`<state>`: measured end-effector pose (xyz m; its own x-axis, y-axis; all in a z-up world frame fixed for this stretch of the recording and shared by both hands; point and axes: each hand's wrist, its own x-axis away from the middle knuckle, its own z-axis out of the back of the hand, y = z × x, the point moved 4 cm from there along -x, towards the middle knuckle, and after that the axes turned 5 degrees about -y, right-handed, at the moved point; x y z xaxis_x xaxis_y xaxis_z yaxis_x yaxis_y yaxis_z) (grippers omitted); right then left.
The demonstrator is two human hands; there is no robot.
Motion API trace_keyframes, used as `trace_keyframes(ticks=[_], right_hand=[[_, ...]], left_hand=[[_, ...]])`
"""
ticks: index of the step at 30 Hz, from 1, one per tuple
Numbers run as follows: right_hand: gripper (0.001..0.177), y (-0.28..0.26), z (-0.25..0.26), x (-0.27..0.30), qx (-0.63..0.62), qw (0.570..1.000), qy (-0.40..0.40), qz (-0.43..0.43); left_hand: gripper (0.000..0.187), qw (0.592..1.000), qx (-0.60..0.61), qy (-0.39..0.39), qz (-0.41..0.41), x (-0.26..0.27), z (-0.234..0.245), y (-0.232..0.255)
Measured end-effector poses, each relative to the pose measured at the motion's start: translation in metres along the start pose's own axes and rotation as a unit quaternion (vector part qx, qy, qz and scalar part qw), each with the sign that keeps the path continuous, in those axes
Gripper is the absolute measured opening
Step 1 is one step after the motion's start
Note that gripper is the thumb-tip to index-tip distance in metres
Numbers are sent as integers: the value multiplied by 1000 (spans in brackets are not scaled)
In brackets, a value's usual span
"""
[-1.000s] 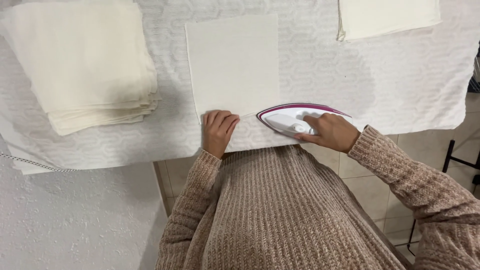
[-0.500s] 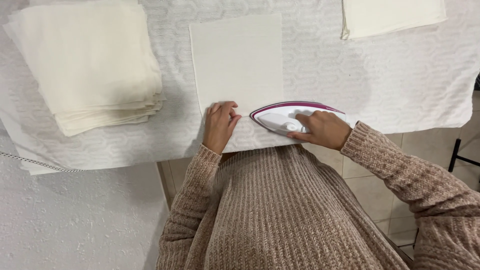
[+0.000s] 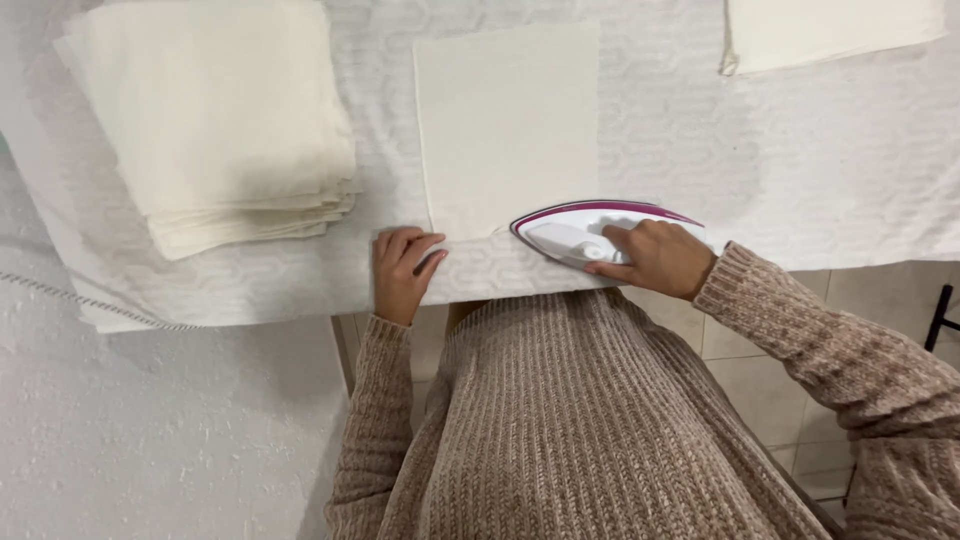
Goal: Ironing small square pieces of white fabric and stacking them on a table.
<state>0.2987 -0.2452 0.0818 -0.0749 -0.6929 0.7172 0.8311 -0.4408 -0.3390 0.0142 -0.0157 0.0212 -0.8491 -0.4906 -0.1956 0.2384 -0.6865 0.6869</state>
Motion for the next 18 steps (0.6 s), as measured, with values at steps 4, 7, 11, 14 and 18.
trace_keyframes(ticks=[4,7,11,14,18], right_hand=[[60,-5,6,2,20,1000,-2,-7],[57,-11,12,5,16,1000,-12,-13],[57,-12,14,5,11,1000,-12,-20],[58,-13,13,4,11,1000,-17,-23],[57,-18,15,6,12,999,-16,-29]], left_hand=[[17,1000,14,14,-9,-17,18,7],[12,999,24,12,-22,-12,13,-4],[7,999,47,13,-15,-8,-5,-24],[7,997,60,-9,36,-11,-6,-28],[11,994,23,-66,79,-27,4,-16]])
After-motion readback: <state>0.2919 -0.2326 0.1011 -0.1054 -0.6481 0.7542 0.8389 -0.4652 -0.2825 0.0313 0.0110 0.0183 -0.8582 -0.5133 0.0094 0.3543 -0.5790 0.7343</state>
